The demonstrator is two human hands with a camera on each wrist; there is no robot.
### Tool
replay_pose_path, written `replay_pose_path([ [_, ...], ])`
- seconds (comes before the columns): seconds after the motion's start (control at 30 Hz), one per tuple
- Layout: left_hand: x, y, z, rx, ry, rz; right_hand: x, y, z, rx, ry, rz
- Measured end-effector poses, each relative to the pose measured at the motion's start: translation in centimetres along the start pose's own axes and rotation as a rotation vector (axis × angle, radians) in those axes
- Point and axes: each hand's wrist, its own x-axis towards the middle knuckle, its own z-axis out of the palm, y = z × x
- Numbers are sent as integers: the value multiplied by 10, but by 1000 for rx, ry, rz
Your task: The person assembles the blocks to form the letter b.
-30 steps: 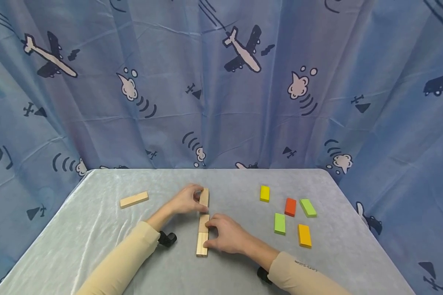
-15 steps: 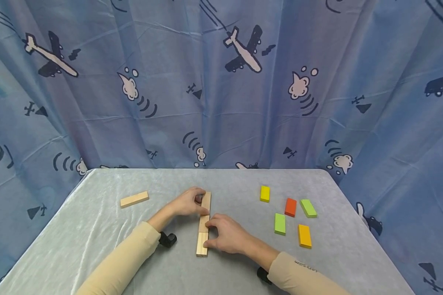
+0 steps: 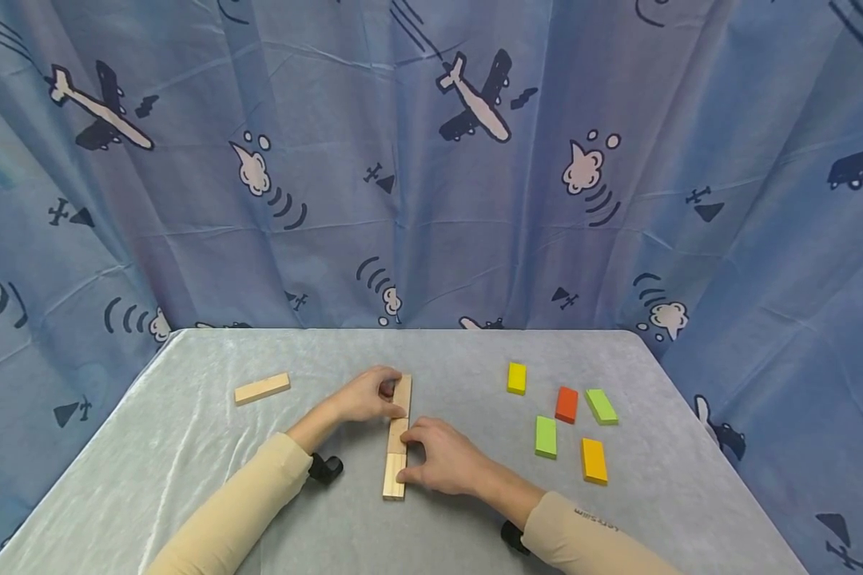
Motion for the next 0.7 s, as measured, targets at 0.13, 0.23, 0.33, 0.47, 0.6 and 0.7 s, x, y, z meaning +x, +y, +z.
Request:
replay_pose_path([
  [0.13, -1, 1, -1, 18, 1, 17, 0, 0, 1, 9, -6, 19],
  [0.23, -4, 1, -4, 17, 5, 19, 0, 0, 1, 12, -7, 22],
  [0.33, -8, 2, -9, 6, 10, 13, 0, 0, 2, 13, -8, 19],
  [0.47, -15, 5, -21, 20, -6, 26, -2, 0, 2, 8, 1, 5],
  [0.6, -23, 8, -32, 75, -37, 45, -3, 0, 2, 1, 27, -21],
  [0.7, -30, 9, -39, 109, -45, 54, -3, -1, 1, 2, 33, -24],
])
